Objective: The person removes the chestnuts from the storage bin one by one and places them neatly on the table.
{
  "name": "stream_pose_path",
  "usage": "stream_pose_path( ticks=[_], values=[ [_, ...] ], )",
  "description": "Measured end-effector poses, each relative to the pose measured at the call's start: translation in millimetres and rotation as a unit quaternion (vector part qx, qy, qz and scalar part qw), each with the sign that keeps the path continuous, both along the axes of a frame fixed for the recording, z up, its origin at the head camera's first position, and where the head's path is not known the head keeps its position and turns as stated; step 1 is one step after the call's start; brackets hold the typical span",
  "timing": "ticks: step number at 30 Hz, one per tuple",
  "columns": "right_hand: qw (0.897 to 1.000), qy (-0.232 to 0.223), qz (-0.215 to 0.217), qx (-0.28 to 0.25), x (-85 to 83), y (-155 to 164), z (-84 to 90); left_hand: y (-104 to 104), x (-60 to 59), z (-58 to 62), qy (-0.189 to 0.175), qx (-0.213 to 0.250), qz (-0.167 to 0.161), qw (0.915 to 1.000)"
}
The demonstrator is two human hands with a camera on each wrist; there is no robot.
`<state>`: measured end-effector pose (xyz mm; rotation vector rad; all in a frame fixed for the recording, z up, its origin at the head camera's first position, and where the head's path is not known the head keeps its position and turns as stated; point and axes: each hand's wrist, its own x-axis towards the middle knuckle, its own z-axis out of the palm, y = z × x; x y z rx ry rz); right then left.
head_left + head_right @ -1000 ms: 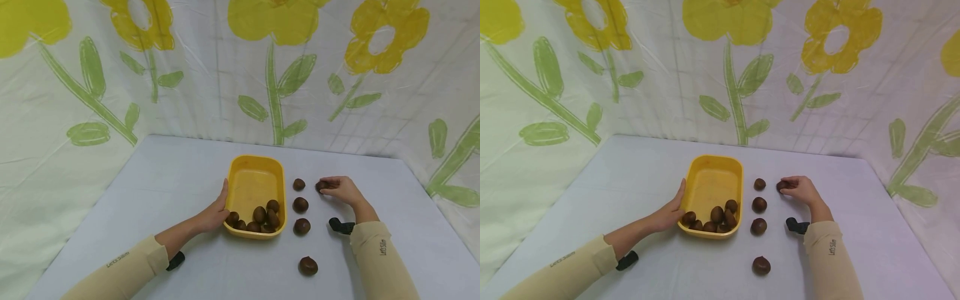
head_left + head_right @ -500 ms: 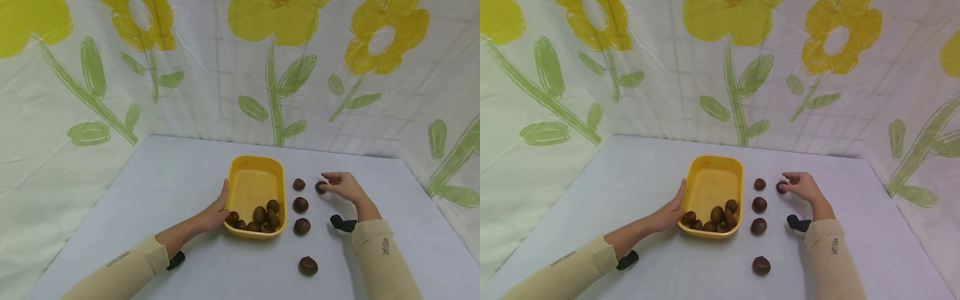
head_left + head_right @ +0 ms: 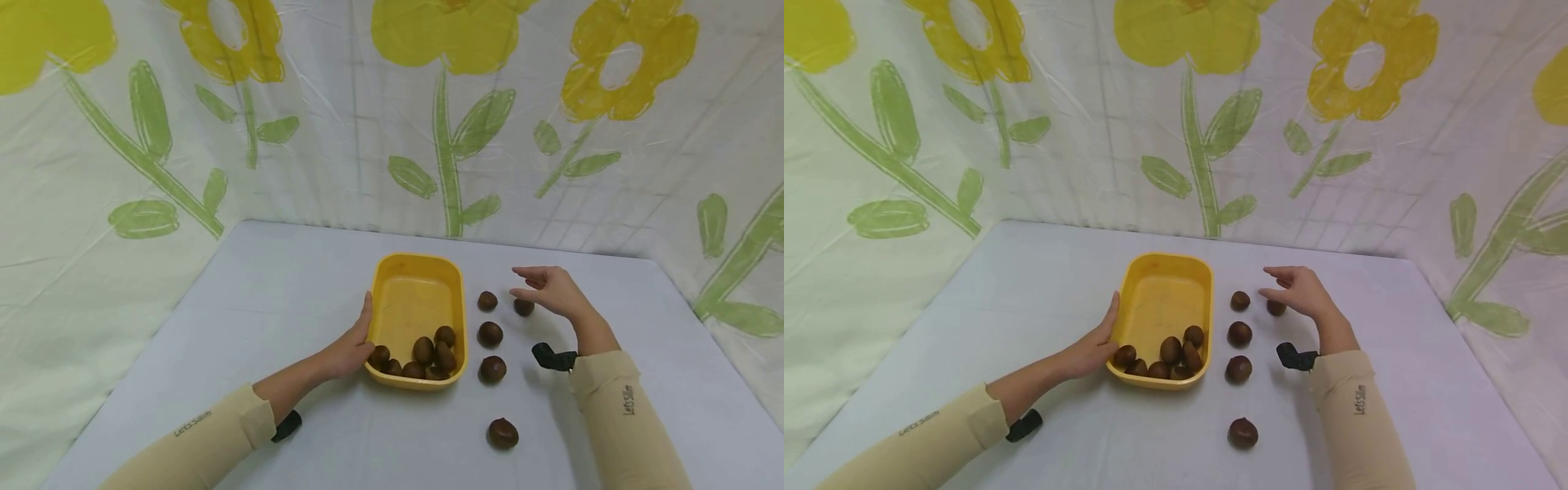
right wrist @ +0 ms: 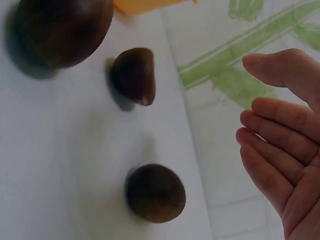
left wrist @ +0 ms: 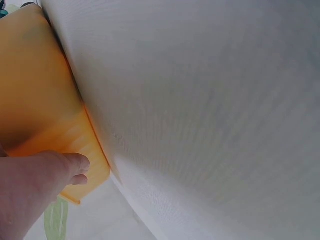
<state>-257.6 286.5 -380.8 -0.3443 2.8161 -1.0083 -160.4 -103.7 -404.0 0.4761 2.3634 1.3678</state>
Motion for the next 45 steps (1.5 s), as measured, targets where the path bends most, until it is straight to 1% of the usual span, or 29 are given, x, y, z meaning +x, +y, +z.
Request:
stream_pose_path(
  ticks=[2, 3, 8, 17, 23, 28, 32, 40, 45],
  values=[
    [1.000, 0.003, 0.003, -0.003, -0.6, -5.8, 5.8, -0.1, 0.6, 0.3, -0.002, 0.000, 0.004, 1.0000],
    [1.000, 0.004, 0.006, -0.003, -0.5, -9.0, 8.8, -0.7, -1.6, -4.9, 0.000, -0.001, 0.005, 1.0000],
    [1.000, 0.008, 0.025, -0.012, 1.4, -22.6, 19.5, -0.1, -1.2, -3.9, -0.007, -0.001, 0.005, 1.0000],
    [0.997, 0.024, 0.067, -0.022, 5.3, -42.2, 27.5, -0.4, -1.0, -3.2, -0.007, 0.000, 0.005, 1.0000],
    [0.995, 0.023, 0.096, -0.021, 9.5, -57.7, 34.4, -0.8, -0.5, -2.9, -0.008, -0.001, 0.003, 1.0000],
    [0.993, 0.031, 0.115, -0.025, 10.1, -68.1, 36.3, -0.4, -1.1, -3.3, -0.009, 0.000, 0.005, 0.9999],
    [0.991, 0.028, 0.128, -0.032, 9.7, -76.8, 37.8, -0.5, -1.7, -3.5, -0.009, 0.001, 0.004, 1.0000],
    [0.985, 0.001, 0.163, -0.051, 8.6, -104.4, 40.7, -1.1, -2.7, -4.0, -0.008, 0.007, -0.003, 0.9999],
    [0.981, 0.011, 0.185, -0.058, 9.0, -119.8, 42.3, -0.9, -2.8, -4.8, 0.002, 0.009, -0.009, 0.9999]
  ],
)
